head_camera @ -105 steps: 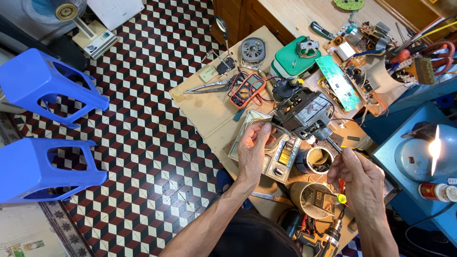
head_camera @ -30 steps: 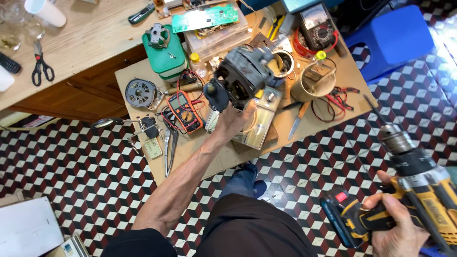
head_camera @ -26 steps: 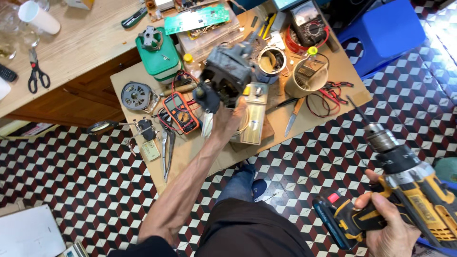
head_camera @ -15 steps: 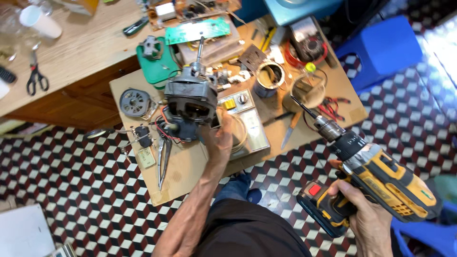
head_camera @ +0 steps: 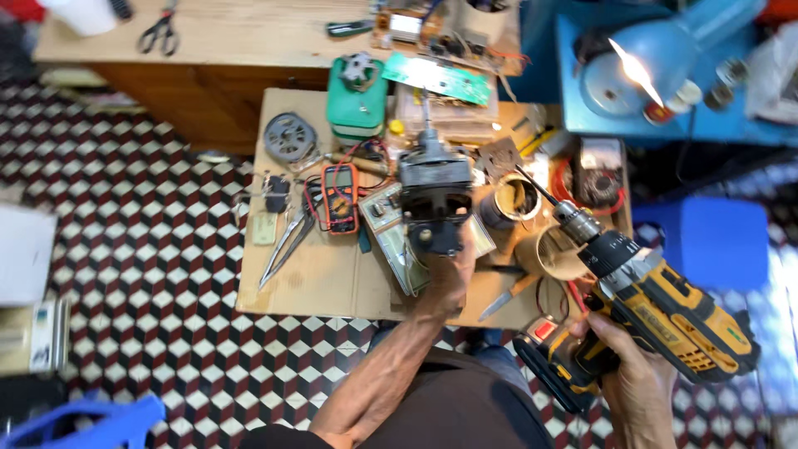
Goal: The person uses a cordless drill to remove and install screws on a small electric motor, then manually rotates the motor shaft to check movement. The person also briefly handles a fan housing and a screwdriver while working at a cluttered workbench.
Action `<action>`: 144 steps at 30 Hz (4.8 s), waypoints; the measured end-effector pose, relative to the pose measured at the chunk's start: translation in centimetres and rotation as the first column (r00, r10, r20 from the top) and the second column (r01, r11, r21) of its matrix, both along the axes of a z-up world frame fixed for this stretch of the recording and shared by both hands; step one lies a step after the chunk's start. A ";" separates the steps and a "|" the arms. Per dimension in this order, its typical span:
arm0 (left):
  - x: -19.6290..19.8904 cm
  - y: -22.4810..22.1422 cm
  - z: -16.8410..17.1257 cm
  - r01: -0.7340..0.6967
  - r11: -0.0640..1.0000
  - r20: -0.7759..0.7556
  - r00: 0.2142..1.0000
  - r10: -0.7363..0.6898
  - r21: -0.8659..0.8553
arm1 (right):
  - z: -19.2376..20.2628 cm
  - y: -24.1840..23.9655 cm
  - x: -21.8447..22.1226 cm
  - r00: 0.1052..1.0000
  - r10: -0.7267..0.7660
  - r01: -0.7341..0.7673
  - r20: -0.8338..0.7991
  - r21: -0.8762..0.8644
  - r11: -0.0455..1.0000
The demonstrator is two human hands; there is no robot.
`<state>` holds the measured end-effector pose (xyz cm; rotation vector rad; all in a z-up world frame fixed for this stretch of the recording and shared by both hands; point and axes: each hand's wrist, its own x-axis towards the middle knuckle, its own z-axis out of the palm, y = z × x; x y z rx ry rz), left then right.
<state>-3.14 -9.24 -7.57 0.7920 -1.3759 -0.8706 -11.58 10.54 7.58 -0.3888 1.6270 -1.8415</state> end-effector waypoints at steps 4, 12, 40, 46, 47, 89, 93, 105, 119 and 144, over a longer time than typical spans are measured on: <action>-3.7 2.0 -1.7 -0.136 0.991 0.111 0.985 0.134 0.006 | 0.1 0.7 -4.9 0.985 0.146 -0.142 -0.093 0.047 0.989; -9.9 -1.2 -6.4 -0.527 0.798 0.291 0.844 0.451 0.292 | 1.2 2.1 -13.7 0.887 0.399 -0.364 -0.234 0.180 0.914; 7.5 1.2 12.1 0.043 0.947 -0.242 0.970 0.038 0.319 | -0.7 6.3 -5.0 0.777 0.436 -0.453 -0.454 0.077 0.888; 6.1 -3.8 14.9 0.153 0.956 0.082 0.981 -0.178 0.250 | -1.8 6.8 -0.5 0.943 0.332 -0.332 0.021 -0.004 0.943; 5.7 -3.6 15.0 0.170 0.959 0.102 0.975 -0.197 0.226 | -2.0 6.8 0.0 0.948 0.316 -0.316 0.041 -0.008 0.949; 6.1 -1.9 15.6 0.276 0.912 0.114 0.940 -0.322 0.302 | -4.5 6.1 2.1 0.937 0.308 -0.239 0.163 -0.343 0.908; 6.1 -1.8 15.6 0.279 0.916 0.104 0.942 -0.320 0.290 | -4.5 6.1 1.9 0.931 0.315 -0.246 0.183 -0.322 0.914; 6.1 -1.5 16.0 0.271 0.914 0.145 0.935 -0.325 0.303 | -4.5 6.4 1.7 0.931 0.311 -0.240 0.191 -0.322 0.916; 6.3 -1.7 15.7 0.260 0.920 0.164 0.934 -0.317 0.292 | -4.5 6.0 2.1 0.933 0.297 -0.232 0.206 -0.287 0.929; 5.5 -2.5 13.6 0.336 0.891 -0.018 0.938 -0.347 0.306 | -3.7 5.7 0.6 0.916 0.311 -0.229 0.253 -0.308 0.923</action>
